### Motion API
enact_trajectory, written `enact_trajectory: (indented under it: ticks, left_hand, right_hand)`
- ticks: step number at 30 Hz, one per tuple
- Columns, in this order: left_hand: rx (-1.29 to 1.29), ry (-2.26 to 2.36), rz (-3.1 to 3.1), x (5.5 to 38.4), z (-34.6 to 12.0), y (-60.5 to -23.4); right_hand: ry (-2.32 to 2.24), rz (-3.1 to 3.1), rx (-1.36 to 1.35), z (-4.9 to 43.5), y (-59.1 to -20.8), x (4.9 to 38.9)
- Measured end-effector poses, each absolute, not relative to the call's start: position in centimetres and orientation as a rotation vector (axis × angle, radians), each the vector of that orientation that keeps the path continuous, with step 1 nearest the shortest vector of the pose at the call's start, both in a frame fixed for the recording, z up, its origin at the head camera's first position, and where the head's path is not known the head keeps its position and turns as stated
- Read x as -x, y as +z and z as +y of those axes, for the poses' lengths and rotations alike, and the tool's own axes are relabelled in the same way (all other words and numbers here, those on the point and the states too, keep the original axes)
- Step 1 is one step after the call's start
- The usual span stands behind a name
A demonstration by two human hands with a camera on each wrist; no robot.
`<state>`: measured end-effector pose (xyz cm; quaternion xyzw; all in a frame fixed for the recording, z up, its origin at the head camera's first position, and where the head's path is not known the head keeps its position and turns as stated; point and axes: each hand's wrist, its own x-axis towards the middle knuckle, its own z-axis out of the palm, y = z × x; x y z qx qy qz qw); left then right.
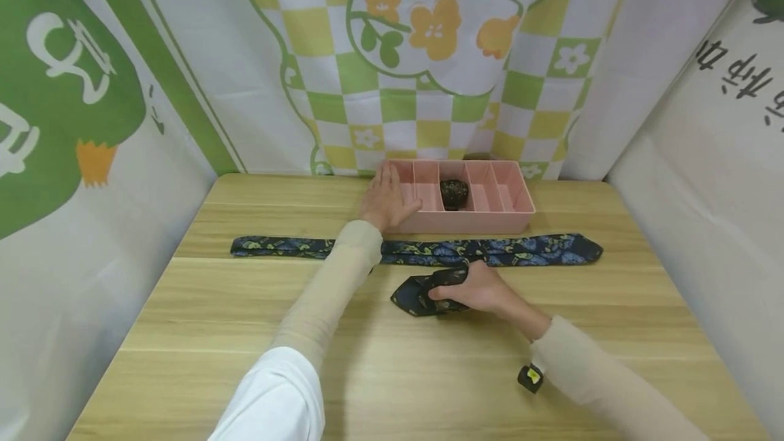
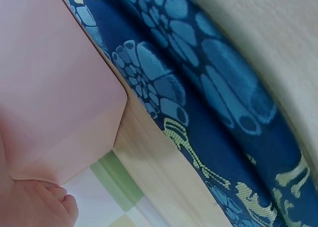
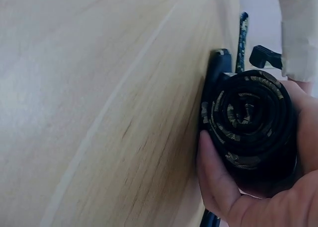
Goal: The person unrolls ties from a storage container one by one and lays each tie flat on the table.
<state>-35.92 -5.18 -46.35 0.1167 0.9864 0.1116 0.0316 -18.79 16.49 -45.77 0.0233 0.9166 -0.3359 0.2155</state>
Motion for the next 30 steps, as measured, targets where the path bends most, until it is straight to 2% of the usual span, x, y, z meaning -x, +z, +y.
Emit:
enact_trajectory:
  ticks: [6,20,30]
  left_hand:
    - [-0.363,0.347,3.035,35.6,-5.3,-45.9]
    - [-0.36,0.342,3.024,35.2,-5.2,-45.6]
    - [-0.439,0.314,3.091,35.1,-5.5,-45.5]
  right_hand:
    - [-0.877,2.572,-0.058,16.3,-45.9,18.8]
    - [-0.858,2.535,-0.098,20.0,-45.5,18.4]
    - [-0.705,2.724,0.104,21.8,-42.4,18.6]
